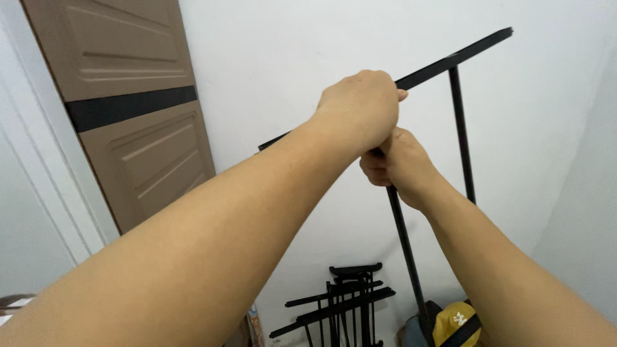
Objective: The person assembles a black metal frame by connecting multiple tubular rods. They repeatedly pick up rods from a pile on the floor, align them into rectangular or ladder-like structures, and then disassemble them to repeat the process with different configurations.
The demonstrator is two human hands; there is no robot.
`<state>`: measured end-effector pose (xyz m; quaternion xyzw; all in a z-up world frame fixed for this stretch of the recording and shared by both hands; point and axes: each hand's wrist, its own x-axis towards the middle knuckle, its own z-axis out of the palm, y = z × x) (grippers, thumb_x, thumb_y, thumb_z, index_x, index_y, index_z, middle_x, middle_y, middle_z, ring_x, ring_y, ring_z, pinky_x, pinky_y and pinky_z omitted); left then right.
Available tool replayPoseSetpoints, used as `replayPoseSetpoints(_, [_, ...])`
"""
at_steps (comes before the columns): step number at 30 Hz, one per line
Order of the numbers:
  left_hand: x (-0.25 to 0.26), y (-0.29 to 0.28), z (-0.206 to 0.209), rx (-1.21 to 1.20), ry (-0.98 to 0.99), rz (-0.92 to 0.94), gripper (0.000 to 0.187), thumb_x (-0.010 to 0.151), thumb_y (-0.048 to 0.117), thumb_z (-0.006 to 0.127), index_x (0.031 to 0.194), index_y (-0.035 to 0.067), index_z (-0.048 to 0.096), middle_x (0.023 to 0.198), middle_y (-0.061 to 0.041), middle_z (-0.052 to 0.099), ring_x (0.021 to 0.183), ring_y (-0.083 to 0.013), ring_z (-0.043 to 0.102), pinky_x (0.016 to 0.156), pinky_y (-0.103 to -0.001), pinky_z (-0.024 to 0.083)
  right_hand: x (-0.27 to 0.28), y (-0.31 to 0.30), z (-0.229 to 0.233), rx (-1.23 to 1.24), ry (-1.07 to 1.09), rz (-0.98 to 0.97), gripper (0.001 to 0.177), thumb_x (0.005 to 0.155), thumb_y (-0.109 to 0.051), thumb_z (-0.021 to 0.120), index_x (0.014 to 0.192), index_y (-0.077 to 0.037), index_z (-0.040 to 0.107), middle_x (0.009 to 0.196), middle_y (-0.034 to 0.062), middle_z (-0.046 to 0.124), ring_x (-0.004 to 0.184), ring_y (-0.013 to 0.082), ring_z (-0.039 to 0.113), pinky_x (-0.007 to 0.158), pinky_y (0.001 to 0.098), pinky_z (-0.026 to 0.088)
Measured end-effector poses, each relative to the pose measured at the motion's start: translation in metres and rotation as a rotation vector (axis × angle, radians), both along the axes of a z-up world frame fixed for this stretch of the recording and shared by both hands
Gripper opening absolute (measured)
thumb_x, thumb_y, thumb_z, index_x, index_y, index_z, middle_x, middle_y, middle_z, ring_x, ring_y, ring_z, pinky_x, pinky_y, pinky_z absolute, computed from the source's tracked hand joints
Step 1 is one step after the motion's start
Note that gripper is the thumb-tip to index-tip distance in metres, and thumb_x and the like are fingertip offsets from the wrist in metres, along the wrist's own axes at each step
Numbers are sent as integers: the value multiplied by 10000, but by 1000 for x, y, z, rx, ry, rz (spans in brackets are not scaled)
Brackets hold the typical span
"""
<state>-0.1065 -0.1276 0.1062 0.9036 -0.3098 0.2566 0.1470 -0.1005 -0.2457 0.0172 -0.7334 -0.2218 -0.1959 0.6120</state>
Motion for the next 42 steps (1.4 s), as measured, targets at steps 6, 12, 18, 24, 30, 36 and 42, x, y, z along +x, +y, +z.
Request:
replayPoseSetpoints(6, [14, 25, 10, 3, -217, 42, 409, 1030, 404, 506, 912, 56, 686, 833, -127, 731, 777, -308, 720, 675, -445, 570, -21, -11, 1, -124, -430, -405, 140, 1022, -225, 557, 1054, -108, 625, 913, 7, 648, 809, 80, 632, 738, 224, 549])
replayPoseSetpoints(12, [16, 54, 14, 125, -254, 118, 493, 1069, 490, 380, 1012, 66, 626, 804, -112, 696, 739, -324, 696, 670, -485, 551, 1, -101, 2, 77, -729, -903, 265, 1114, -209, 611, 1256, 9, 569, 1226, 134, 611, 1180, 207, 585, 1066, 401, 512])
replayPoseSetpoints(18, [20, 64, 15, 228, -318, 73, 482, 1066, 493, 383, 993, 70, 603, 772, -108, 692, 731, -318, 677, 665, -487, 541, 14, -113, 9, 90, -102, -330, 461, 1027, -430, 433, 1217, -57, 626, 1202, 69, 662, 1159, 161, 617, 1036, 412, 495])
replayPoseSetpoints(24, [21, 65, 18, 199, -313, 49, 511, 1071, 501, 351, 980, 67, 604, 769, -113, 685, 735, -318, 672, 673, -480, 541, 15, -79, 5, 106, -141, -151, 478, 1046, -444, 402, 1127, -44, 650, 813, 39, 596, 769, 130, 601, 731, 331, 630])
replayPoseSetpoints(30, [12, 70, 20, 168, -221, 55, 520, 1063, 513, 325, 967, 85, 605, 748, -96, 682, 710, -296, 672, 663, -460, 549, 7, -78, 14, 267, -67, -28, 453, 1071, -489, 354, 779, -148, 416, 563, -60, 281, 451, 73, 217, 389, 237, 178])
replayPoseSetpoints(36, [16, 78, 17, 183, -220, 74, 518, 1070, 516, 323, 974, 94, 608, 764, -109, 704, 731, -295, 695, 681, -451, 563, 3, -73, 13, 328, 57, 185, 494, 1078, -529, 355, 747, -164, 384, 533, -81, 249, 420, 61, 178, 359, 241, 145])
replayPoseSetpoints(42, [22, 64, 2, 122, -185, 39, 495, 1058, 509, 354, 1019, 75, 591, 818, -148, 699, 762, -353, 687, 681, -496, 552, 22, -70, 1, -134, -374, -709, 557, 1130, -479, 373, 766, -75, 491, 597, -33, 431, 540, 79, 391, 482, 264, 358])
